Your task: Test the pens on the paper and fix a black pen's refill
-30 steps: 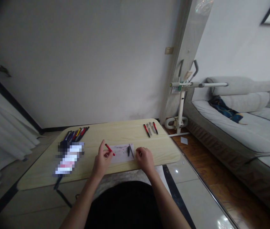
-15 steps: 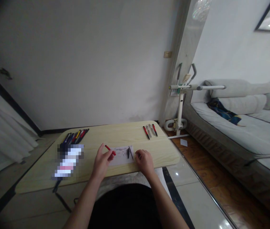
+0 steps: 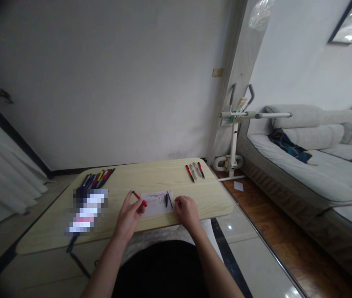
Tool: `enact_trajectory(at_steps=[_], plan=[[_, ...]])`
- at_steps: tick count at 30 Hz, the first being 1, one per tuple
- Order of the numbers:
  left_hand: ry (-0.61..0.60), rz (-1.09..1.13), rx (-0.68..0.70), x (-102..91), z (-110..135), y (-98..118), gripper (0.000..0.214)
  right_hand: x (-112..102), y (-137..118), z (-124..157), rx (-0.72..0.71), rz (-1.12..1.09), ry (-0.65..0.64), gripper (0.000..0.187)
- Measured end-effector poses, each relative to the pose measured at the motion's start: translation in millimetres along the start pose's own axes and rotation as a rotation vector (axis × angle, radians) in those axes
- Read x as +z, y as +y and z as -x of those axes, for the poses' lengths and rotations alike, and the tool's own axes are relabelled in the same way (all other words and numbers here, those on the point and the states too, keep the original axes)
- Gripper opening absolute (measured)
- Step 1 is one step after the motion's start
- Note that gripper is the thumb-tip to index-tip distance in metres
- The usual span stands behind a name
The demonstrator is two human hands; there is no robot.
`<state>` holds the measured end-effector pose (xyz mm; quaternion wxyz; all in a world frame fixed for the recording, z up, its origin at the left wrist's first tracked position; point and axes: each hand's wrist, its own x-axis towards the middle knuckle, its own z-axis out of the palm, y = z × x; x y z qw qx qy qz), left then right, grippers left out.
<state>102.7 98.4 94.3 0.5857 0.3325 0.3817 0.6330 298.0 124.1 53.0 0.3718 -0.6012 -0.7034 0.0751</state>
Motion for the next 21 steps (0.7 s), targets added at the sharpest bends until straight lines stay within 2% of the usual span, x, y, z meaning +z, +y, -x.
enact_trajectory(at_steps=[4, 7, 8, 11, 15, 21], plan=[[-0.092, 0.003, -0.053, 7.7, -4.4, -0.3, 0.085, -0.2, -0.4, -0.6, 0.000, -0.002, -0.019, 0.014], [0.025, 0.089, -0.003, 9.6, -5.4, 3.9, 0.082, -0.5, -1.2, -0.9, -0.004, -0.001, -0.018, 0.014], [0.021, 0.086, -0.016, 10.0, -4.2, 5.5, 0.081, -0.6, -1.8, -0.9, -0.008, 0.002, -0.018, 0.015], [-0.128, 0.025, -0.098, 11.4, 2.0, 8.4, 0.077, -1.3, -3.8, -0.8, -0.006, 0.024, -0.023, 0.015], [-0.037, 0.089, -0.056, 9.8, 5.8, 6.3, 0.071, -2.1, -4.2, -0.7, -0.005, 0.032, -0.036, 0.015], [-0.052, -0.003, -0.036, -1.5, -3.0, 0.8, 0.072, -2.8, -5.4, -0.4, 0.020, 0.035, -0.040, 0.017]])
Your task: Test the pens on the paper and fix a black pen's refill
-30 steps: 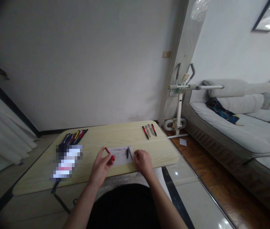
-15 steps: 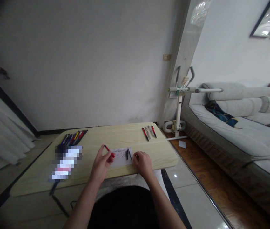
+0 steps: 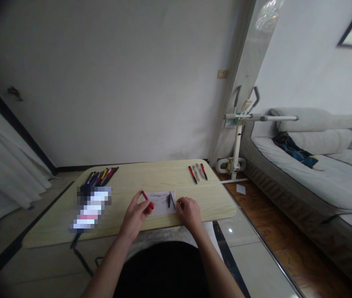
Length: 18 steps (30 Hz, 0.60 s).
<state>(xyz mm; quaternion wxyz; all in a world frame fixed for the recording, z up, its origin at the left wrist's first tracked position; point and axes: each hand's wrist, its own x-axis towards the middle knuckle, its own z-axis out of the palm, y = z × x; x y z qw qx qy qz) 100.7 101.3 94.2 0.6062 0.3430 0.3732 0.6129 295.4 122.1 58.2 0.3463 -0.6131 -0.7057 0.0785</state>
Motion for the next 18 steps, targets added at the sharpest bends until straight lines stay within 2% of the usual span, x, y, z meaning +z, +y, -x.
enact_trajectory(at_steps=[3, 6, 8, 12, 18], plan=[[0.039, -0.149, 0.062, -9.9, -14.2, 9.6, 0.080, -1.5, -1.7, 0.6, -0.011, 0.009, -0.006, 0.016], [0.116, -0.341, 0.274, -18.8, -31.4, 23.8, 0.081, -2.1, -2.4, 0.8, -0.019, 0.015, -0.011, 0.015], [0.121, -0.472, 0.401, -22.5, -40.2, 28.4, 0.078, -1.5, -2.0, 0.9, -0.025, 0.024, -0.001, 0.015], [-0.013, -0.779, 0.434, -26.6, -47.8, 21.6, 0.070, 0.2, -0.4, 1.0, -0.029, 0.034, 0.012, 0.015], [0.025, -0.853, 0.467, -29.6, -49.2, 19.4, 0.068, 0.0, -0.8, 0.7, -0.029, 0.043, -0.002, 0.016]])
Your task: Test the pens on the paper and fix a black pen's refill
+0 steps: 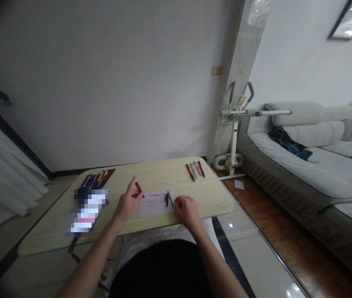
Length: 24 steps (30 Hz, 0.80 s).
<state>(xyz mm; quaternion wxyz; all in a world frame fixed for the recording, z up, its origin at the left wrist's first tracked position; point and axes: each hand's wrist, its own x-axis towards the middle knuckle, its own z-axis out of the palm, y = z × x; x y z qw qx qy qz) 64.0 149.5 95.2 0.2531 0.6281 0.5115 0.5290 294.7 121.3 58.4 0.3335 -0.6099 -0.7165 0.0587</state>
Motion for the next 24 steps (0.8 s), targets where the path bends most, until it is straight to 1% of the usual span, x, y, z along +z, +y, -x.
enact_trajectory(at_steps=[1, 3, 6, 12, 14, 17, 20, 22, 24], plan=[[0.026, 0.018, -0.007, -1.1, -0.8, 1.3, 0.068, -0.2, -0.4, -0.1, 0.001, 0.008, 0.000, 0.016], [0.037, 0.068, -0.032, -2.4, -1.6, 4.2, 0.068, -0.5, -1.0, 0.0, 0.003, 0.017, -0.001, 0.016], [-0.007, 0.091, -0.058, -1.0, 0.1, 7.3, 0.068, -0.5, -1.3, 0.5, -0.001, 0.022, -0.001, 0.016], [-0.004, 0.191, -0.113, 2.2, -1.8, 11.2, 0.069, -0.3, -0.9, 1.1, 0.008, 0.034, -0.008, 0.017], [0.002, 0.189, -0.102, 1.6, -5.0, 12.4, 0.069, -0.5, -1.0, 0.7, 0.009, 0.034, -0.012, 0.017], [-0.007, 0.139, -0.046, 0.5, -8.2, 13.6, 0.070, -0.8, -1.5, -1.1, 0.012, 0.028, -0.023, 0.016], [-0.042, 0.073, 0.004, -0.9, -8.5, 14.7, 0.070, -1.9, -3.0, -3.6, 0.026, 0.039, -0.060, 0.015], [-0.012, 0.069, 0.016, -1.9, -7.9, 15.6, 0.069, -3.3, -4.8, -5.6, 0.028, 0.064, -0.096, 0.014], [0.016, 0.101, -0.002, -2.5, -6.8, 15.8, 0.070, -5.1, -6.7, -7.9, 0.028, 0.102, -0.129, 0.012]])
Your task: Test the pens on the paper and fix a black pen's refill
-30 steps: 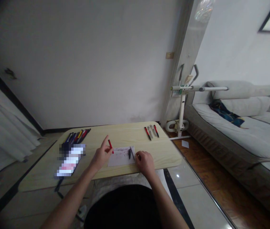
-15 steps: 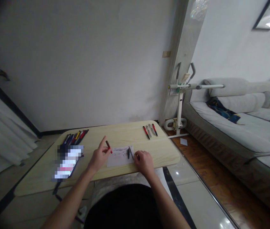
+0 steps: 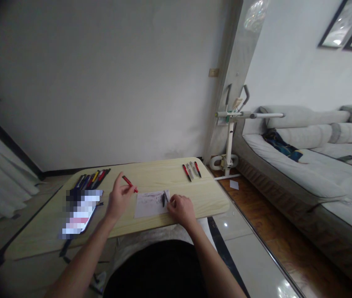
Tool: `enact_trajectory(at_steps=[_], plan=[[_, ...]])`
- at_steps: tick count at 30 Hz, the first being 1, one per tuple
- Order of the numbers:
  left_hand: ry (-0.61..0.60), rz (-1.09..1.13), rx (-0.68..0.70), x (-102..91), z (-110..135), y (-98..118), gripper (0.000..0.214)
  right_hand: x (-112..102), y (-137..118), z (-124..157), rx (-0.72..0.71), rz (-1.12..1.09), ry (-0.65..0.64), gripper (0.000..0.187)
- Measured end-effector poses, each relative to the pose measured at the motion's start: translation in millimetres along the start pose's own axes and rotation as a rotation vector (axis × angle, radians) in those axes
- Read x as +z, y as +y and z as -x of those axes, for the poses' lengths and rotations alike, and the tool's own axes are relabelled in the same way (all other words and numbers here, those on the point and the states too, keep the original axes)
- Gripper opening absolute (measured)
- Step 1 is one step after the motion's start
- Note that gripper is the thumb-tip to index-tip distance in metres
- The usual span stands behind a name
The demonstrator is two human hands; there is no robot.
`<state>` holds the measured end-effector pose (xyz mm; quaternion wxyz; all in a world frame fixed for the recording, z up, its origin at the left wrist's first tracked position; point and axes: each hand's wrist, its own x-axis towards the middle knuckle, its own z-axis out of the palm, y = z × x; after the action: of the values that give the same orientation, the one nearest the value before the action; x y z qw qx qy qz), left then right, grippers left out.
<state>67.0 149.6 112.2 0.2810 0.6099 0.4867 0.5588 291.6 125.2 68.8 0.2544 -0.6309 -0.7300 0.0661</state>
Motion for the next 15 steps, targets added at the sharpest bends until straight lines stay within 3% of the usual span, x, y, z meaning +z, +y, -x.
enact_trajectory(at_steps=[7, 15], plan=[[-0.027, 0.152, -0.151, 7.2, 15.1, -11.6, 0.076, -4.0, -1.7, -11.1, 0.059, 0.100, -0.119, 0.010], [-0.179, 0.227, -0.241, 28.5, 37.5, -25.2, 0.080, -17.2, -7.4, -22.9, 0.083, 0.328, -0.245, 0.021]])
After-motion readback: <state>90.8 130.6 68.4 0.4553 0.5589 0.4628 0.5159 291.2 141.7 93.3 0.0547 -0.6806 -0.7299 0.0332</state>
